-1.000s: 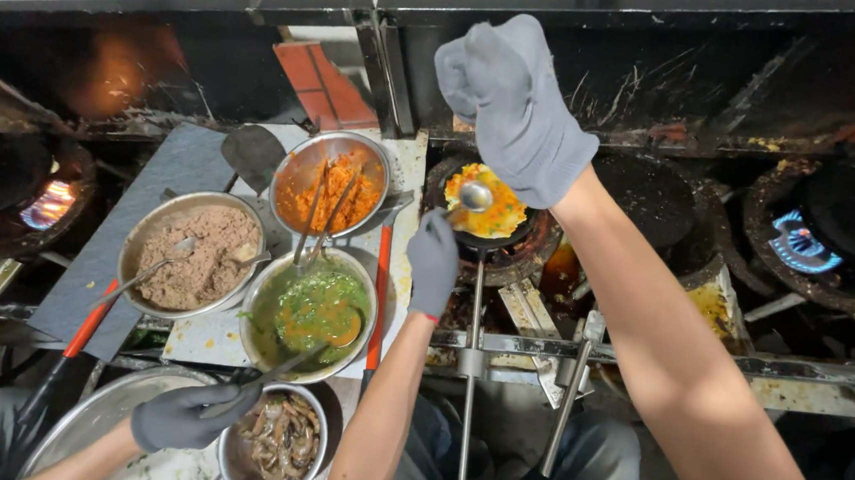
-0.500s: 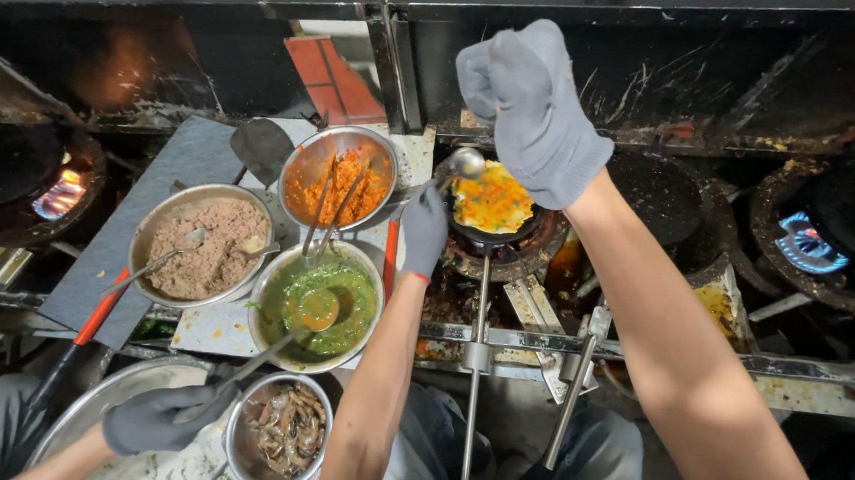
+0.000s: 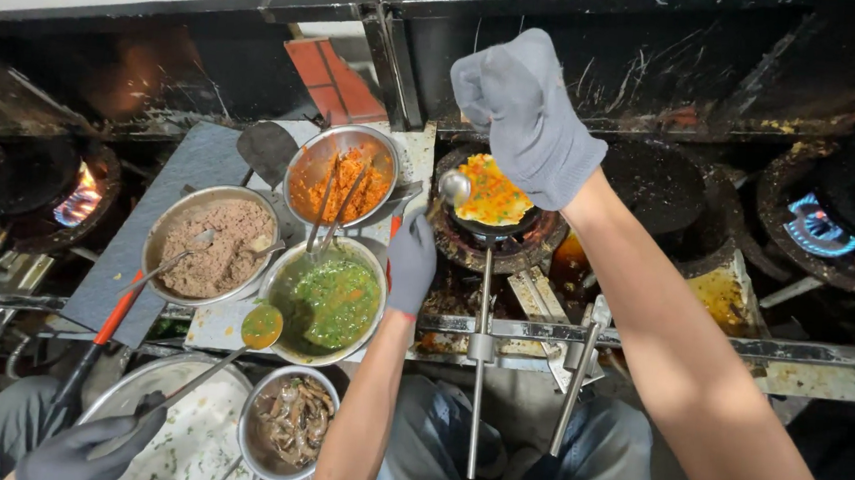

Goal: The person cooks pancakes on small pans over gas burners, adding shrimp and vegetables before flipping them. Once cooked, the pancakes are transferred to plates on a nearby table.

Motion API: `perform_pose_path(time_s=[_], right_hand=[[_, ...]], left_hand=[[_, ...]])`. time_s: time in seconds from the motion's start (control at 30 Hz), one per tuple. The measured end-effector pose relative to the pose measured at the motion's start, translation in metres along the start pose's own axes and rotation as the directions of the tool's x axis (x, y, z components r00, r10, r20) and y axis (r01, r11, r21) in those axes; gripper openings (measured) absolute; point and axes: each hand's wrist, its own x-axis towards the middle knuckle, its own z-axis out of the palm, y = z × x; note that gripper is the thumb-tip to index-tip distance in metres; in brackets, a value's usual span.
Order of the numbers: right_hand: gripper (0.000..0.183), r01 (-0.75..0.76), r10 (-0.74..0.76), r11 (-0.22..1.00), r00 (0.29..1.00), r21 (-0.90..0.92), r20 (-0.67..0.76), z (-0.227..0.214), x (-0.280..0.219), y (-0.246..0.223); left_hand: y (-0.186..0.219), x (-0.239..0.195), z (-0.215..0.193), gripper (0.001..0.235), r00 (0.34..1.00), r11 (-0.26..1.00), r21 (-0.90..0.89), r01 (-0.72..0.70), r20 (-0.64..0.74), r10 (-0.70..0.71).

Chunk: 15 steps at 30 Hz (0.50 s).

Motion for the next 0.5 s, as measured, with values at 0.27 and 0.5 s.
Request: perform_pose_path(time_s=[0.27,0.5], right_hand=[[0.078,-0.015,0.015,0.999,1.000,0.034,-0.007,0.004,0.000,-0.008],[0.077,-0.042,0.042,0.996,0.999,0.082,0.001,0.006,-0.003,-0.007]], left_hand=[[-0.112,0.083,0.156,0.021,0.957,0.757,0.614,-0.222,-0.012,0.290],[-0.058,0.064,0.167,0.035,0.997,0.998,-0.040,0.043,-0.060,-0.046]])
